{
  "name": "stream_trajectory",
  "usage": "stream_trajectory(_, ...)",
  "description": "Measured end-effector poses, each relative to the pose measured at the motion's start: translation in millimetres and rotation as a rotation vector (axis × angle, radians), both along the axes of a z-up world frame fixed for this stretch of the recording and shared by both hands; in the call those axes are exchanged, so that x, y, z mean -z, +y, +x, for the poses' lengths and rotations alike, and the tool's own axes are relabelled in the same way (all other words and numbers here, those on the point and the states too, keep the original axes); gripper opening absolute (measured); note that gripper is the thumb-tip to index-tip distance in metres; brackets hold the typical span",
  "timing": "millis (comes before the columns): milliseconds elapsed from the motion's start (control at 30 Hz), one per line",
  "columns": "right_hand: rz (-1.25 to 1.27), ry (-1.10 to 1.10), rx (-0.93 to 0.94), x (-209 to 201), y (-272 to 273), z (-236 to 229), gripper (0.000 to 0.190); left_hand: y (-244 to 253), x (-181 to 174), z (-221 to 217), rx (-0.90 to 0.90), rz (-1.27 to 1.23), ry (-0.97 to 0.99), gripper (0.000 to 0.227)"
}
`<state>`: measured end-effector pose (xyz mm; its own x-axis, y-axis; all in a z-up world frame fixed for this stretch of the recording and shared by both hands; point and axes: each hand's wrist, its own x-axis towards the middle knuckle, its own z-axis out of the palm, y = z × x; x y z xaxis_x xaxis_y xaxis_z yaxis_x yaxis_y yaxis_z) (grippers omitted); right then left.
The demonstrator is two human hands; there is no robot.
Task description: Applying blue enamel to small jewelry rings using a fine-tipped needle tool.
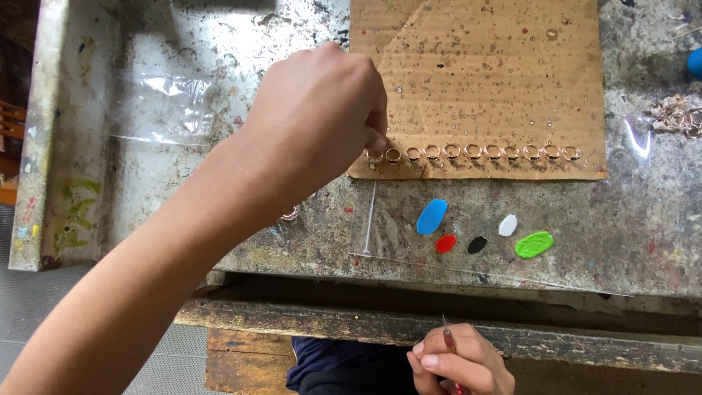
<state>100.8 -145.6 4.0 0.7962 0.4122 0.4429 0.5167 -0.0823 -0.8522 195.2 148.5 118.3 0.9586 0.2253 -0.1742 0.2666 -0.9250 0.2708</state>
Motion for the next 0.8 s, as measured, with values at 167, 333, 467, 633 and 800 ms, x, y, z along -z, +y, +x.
stream_trajectory(167, 0.026, -0.027, -0.009, 1.4, 0.6, 0.4, 0.021, 1.6, -4.7, -35.6, 0.103, -0.05, -0.357, 0.037)
stream_trajectory(333, -0.174, 0.042, -0.111, -23.3, -13.6, 2.9, 0.024, -13.4, -8.9, -100.2, 0.168, 0.187, -0.326, 0.017)
stream_trajectory(467, -0.194, 0.013, -0.192, -21.6, -26.4, 12.1, 0.042, -13.0, 1.3, -120.7, 0.105, 0.326, -0.228, 0.027)
stream_trajectory(633, 0.249, 0.294, -0.435, -15.1, -38.2, 16.5, 0.028, -19.7, 9.4, -113.6, 0.104, 0.438, -0.159, 0.015)
stream_trajectory(800, 0.187, 0.242, -0.352, -5.1, -63.8, 20.3, 0.021, -22.4, 24.0, -112.8, 0.101, 0.493, -0.092, 0.02)
